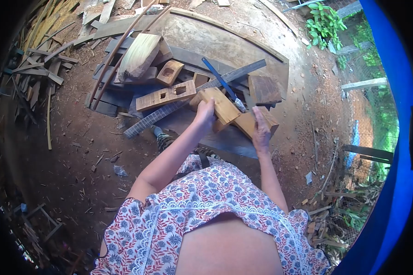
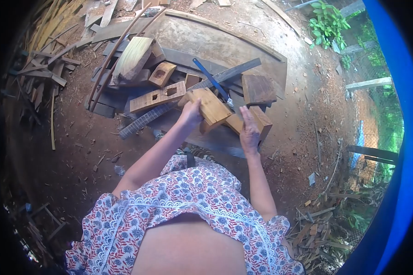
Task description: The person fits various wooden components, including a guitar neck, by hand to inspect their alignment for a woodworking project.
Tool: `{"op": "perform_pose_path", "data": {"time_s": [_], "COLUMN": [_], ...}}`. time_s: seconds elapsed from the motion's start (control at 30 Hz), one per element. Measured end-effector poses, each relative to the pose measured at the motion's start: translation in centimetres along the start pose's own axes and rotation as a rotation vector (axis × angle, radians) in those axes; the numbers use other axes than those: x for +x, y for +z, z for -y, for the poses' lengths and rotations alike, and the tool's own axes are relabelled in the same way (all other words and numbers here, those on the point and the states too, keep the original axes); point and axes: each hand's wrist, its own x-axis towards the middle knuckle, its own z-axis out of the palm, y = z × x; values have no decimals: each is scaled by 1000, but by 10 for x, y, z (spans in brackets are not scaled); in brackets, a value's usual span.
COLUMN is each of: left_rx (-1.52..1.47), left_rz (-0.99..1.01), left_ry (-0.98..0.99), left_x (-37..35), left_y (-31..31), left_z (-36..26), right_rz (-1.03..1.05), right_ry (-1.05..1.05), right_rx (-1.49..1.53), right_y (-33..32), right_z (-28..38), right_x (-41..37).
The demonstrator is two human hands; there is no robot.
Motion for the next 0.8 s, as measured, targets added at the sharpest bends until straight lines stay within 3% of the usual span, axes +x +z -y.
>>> {"op": "perform_pose_path", "data": {"time_s": [0.03, 0.13, 0.2, 0.27, 0.33, 0.4, 0.43, 0.5, 0.57, 0.6, 0.67, 0.8], "left_rx": [184, 403, 410, 737, 851, 1059, 1058, 1144, 1209, 1172, 1128, 1089], "left_rz": [-1, 131, 164, 256, 282, 375, 446, 375, 295, 290, 287, 265], "left_ry": [-31, -4, 25, 525, 436, 470, 394, 516, 595, 576, 565, 643], "left_x": [-20, 17, 22, 7, -16, -30, -35, -44, -44, -45, -43, -44], "left_y": [8, -6, -8, -6, -13, -29, -36, -38, -33, -30, -27, -28], "left_z": [-21, 7, 18, 24, 16, 26, 32, 45, 45, 43, 44, 45], "right_rz": [1, 152, 177, 177, 328, 294, 282, 271, 53, 57, 84, 111], "right_ry": [1, 84, 156, 212, 338, 260, 308, 353, 243, 239, -236, -307], "right_rx": [-1, 47, 168, 190, 89, 80, 63, 47, 198, 197, -139, -347], "right_y": [10, 38, 48, 54, 60, 68, 69, 64, 44, 42, 38, 46], "right_z": [-1, 2, 11, 19, 14, 6, 5, 13, 37, 35, 16, -24], "right_x": [-4, -6, -7, -9, -8, -12, -13, -16, -15, -22, -33, 4]}}
